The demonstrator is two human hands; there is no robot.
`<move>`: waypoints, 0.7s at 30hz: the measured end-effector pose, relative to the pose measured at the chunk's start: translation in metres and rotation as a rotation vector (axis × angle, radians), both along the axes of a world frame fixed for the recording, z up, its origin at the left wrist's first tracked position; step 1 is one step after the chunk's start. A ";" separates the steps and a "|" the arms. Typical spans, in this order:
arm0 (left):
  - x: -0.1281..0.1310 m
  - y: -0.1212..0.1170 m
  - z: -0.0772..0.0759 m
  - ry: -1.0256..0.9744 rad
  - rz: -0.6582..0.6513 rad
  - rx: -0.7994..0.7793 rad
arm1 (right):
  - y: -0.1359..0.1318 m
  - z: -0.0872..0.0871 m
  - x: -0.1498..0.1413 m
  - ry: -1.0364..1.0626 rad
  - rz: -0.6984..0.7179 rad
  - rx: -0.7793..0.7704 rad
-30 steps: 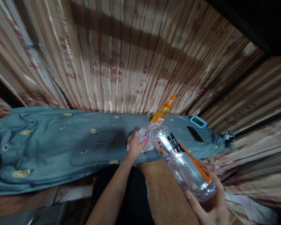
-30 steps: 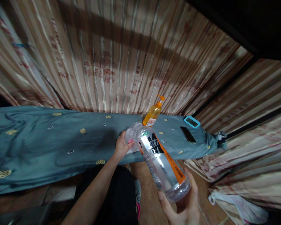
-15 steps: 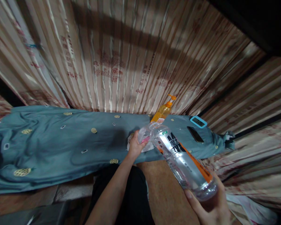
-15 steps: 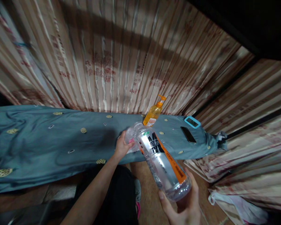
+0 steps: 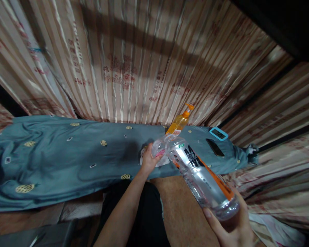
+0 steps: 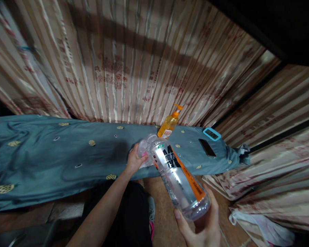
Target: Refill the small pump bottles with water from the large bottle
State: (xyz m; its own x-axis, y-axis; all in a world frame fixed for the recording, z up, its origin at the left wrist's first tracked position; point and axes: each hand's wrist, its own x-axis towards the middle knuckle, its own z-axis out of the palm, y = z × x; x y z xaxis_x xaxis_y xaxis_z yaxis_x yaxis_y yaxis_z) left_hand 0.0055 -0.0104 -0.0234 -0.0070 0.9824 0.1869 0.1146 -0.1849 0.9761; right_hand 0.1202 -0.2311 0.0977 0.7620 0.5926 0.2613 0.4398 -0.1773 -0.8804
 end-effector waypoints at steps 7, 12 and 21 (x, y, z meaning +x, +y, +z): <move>0.000 0.000 -0.002 -0.071 0.009 0.023 | -0.001 -0.004 0.002 0.041 0.035 0.026; 0.001 0.000 -0.002 -0.060 -0.002 0.013 | -0.001 -0.005 0.004 0.036 0.051 0.019; 0.000 -0.001 -0.001 -0.040 -0.010 -0.004 | -0.001 -0.009 0.007 0.005 0.068 0.044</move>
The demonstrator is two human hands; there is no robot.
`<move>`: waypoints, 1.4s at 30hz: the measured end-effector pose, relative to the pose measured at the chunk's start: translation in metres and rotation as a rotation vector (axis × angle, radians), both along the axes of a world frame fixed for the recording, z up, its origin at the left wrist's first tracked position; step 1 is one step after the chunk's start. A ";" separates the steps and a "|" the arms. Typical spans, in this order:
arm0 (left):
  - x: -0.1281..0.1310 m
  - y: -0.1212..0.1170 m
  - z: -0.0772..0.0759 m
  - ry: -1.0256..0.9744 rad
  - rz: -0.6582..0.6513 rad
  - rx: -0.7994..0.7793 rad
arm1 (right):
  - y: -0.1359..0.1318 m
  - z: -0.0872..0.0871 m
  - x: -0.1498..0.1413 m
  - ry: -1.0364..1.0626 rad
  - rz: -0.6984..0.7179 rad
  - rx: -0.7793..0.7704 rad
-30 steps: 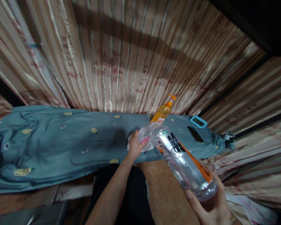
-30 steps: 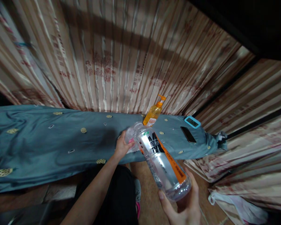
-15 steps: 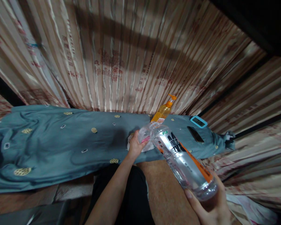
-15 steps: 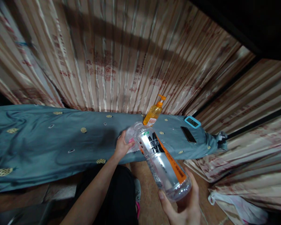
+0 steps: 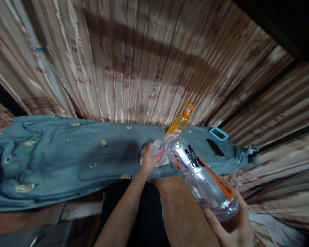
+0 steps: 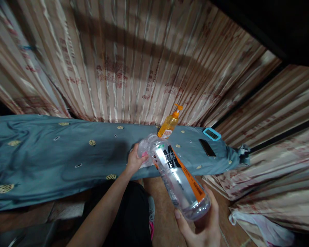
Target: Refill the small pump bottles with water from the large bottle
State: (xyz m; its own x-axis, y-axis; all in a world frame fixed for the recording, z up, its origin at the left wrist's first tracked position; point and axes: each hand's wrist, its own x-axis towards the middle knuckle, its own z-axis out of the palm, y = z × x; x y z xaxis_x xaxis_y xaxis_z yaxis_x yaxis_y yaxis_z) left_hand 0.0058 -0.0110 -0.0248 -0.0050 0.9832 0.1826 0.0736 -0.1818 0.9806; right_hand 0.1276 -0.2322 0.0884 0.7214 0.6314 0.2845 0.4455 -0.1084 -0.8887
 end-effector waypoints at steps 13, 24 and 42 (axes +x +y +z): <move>0.001 0.000 -0.001 0.027 0.004 0.007 | -0.001 0.001 -0.001 -0.002 -0.008 -0.011; 0.000 0.001 0.001 -0.017 0.041 0.017 | -0.001 -0.003 0.003 -0.041 -0.017 -0.029; 0.000 0.001 0.001 0.013 0.021 0.022 | -0.001 -0.009 0.006 -0.110 0.008 -0.009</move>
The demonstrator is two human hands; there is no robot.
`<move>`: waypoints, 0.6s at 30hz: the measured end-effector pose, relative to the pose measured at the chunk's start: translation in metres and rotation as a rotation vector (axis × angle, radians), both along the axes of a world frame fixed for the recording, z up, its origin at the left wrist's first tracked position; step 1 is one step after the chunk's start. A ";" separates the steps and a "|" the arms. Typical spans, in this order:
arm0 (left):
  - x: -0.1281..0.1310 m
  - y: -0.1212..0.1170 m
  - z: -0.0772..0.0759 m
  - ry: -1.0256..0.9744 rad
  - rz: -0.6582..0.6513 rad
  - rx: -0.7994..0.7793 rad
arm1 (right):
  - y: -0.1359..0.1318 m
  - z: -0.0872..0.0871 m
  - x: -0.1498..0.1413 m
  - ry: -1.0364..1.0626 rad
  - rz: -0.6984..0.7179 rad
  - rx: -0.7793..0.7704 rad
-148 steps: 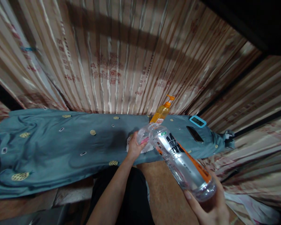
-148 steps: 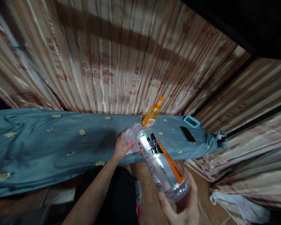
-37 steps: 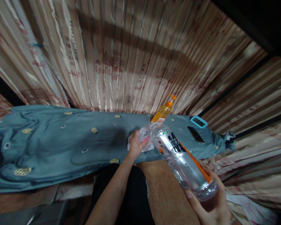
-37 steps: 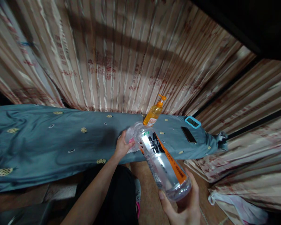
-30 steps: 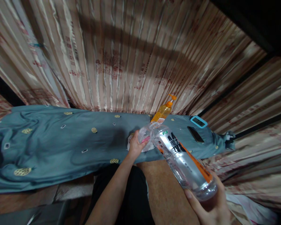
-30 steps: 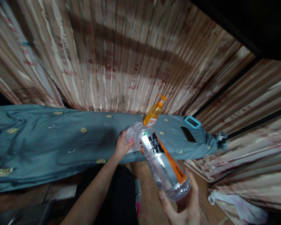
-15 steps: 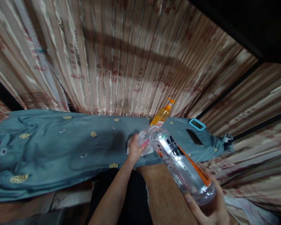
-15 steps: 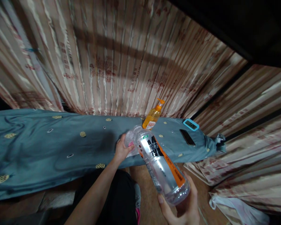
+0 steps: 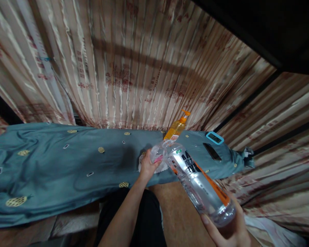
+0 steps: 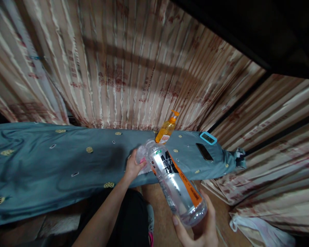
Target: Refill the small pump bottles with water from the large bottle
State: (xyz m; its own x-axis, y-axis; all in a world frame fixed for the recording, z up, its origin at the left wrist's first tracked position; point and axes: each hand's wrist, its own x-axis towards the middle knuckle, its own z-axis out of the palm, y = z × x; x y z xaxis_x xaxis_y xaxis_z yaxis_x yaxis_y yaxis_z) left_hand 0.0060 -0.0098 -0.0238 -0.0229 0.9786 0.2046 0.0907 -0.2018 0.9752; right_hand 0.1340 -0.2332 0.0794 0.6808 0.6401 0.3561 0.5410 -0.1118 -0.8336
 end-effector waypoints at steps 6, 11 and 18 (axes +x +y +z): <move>0.001 0.001 -0.001 0.003 0.011 -0.021 | -0.001 -0.001 0.001 -0.005 0.002 -0.001; 0.002 0.000 0.001 0.017 0.036 -0.042 | -0.001 -0.002 0.003 -0.016 0.022 -0.003; 0.001 0.000 0.000 0.026 0.013 -0.019 | -0.002 -0.001 0.002 -0.016 0.010 -0.019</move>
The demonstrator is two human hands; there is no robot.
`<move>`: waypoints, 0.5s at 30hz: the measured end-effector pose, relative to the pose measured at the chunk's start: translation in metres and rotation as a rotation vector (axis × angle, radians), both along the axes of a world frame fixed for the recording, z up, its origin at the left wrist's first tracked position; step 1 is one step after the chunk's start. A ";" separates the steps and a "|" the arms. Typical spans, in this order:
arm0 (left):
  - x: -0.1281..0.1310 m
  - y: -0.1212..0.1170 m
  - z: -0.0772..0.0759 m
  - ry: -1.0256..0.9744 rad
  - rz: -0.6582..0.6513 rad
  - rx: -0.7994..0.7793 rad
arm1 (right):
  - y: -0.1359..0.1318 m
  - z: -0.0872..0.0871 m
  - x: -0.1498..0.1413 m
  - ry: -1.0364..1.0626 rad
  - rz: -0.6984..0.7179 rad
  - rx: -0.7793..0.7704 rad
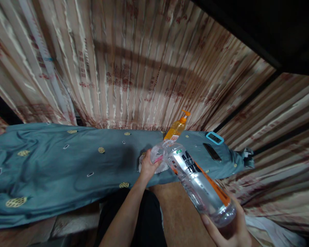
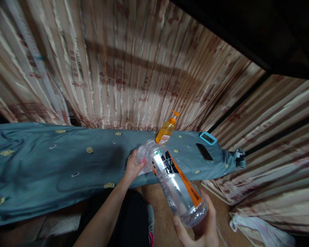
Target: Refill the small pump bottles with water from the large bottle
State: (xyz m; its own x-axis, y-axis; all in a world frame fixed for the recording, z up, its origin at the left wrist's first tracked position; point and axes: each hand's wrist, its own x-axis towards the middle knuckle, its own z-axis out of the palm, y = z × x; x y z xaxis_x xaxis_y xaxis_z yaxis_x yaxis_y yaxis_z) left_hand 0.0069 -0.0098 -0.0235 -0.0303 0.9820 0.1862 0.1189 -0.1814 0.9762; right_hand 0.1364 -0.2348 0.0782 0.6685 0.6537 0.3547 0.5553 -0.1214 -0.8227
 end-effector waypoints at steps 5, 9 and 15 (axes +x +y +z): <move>-0.001 0.001 -0.004 -0.007 -0.003 0.047 | 0.000 0.001 -0.001 0.059 0.006 0.000; -0.001 0.000 -0.003 -0.013 -0.011 0.041 | 0.000 0.003 0.000 0.019 -0.012 -0.012; -0.002 0.000 0.001 -0.015 0.002 0.030 | 0.000 0.004 -0.002 0.074 0.013 -0.005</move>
